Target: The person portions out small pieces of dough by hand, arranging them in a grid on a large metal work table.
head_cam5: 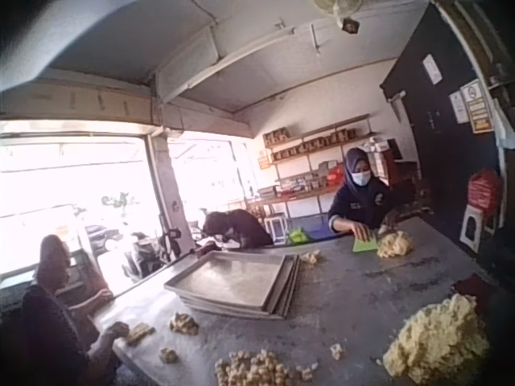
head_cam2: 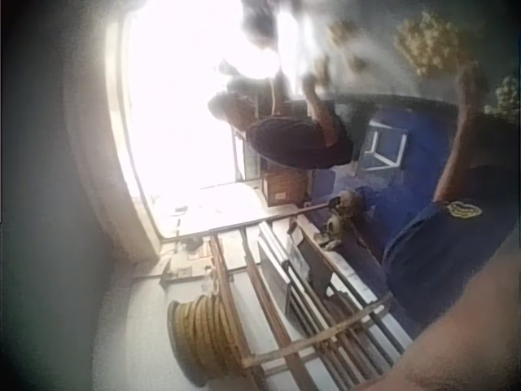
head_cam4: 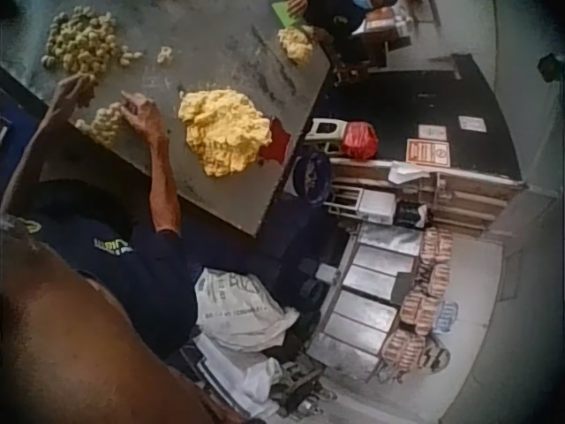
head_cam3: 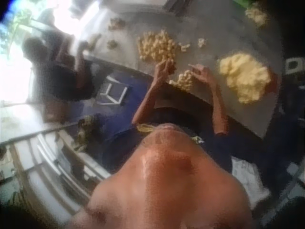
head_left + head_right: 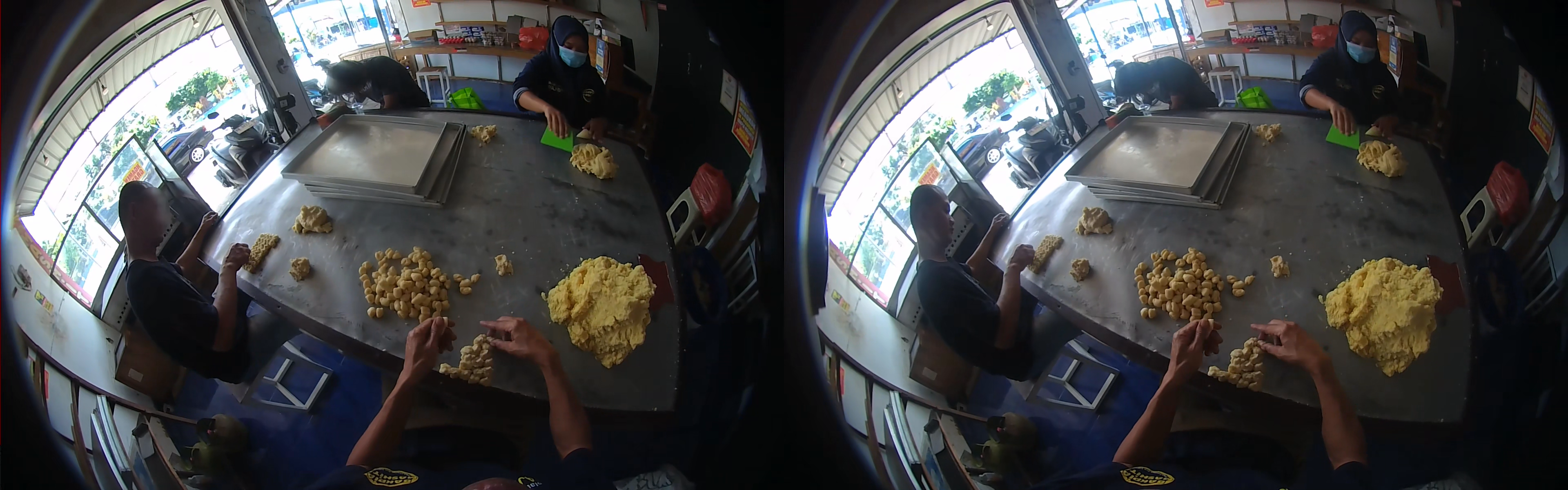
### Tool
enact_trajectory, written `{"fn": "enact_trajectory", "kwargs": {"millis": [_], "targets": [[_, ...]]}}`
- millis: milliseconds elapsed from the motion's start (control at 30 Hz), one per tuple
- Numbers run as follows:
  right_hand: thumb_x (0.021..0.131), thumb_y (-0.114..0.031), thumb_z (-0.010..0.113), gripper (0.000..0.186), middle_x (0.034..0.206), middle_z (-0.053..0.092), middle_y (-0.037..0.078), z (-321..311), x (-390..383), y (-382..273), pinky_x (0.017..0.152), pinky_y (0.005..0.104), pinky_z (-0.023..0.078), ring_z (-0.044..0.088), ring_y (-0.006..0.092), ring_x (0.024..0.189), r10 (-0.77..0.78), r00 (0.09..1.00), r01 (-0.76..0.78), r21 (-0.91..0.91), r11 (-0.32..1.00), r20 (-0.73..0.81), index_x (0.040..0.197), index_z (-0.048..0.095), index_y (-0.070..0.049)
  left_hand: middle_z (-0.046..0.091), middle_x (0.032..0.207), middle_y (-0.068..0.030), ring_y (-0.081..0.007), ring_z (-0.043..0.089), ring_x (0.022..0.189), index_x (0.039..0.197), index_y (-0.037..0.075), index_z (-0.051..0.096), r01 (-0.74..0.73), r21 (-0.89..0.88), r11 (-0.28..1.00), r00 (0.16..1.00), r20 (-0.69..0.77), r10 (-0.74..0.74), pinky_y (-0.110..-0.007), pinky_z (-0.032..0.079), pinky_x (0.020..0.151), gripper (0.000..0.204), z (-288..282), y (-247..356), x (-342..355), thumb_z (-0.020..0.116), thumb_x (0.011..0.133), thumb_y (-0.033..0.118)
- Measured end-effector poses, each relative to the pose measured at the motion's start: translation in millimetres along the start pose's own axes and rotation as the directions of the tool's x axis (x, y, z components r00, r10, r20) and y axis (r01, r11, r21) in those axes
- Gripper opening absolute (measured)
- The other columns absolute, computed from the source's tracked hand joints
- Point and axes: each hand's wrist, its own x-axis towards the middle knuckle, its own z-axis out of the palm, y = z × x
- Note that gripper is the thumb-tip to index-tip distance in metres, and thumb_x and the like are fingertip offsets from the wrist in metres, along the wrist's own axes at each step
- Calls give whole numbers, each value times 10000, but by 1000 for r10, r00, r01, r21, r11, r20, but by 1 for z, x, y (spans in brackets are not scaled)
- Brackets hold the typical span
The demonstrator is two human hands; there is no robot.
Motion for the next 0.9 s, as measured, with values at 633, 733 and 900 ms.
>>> {"fn": "enact_trajectory", "kwargs": {"millis": [633,733,900], "targets": [[885,10,684,232,1025,649,77,-1,6,2,717,264,564,668,133,852,68,936,59,344,937,-345,1107,736,-29,674,1093,-120,-152,675,866,1212,-13,641,84,-183,980,996,23,-82,-276,536,688,313,-4,15,8,643,990,206],[900,30,658,231,991,664,78,1,7,5,704,259,575,679,124,817,98,937,69,452,889,-335,1121,719,2,658,1052,-96,-161,651,831,1218,25,662,-97,294,951,965,-205,162,-303,519,708,303,-2,6,18,641,983,216],[924,39,625,238,945,680,70,1,8,0,682,257,568,664,107,756,124,912,90,485,870,-392,1142,711,-1,640,1020,-106,-252,626,890,1177,75,710,-340,703,625,936,192,294,-388,493,827,315,16,-14,14,666,943,282]]}}
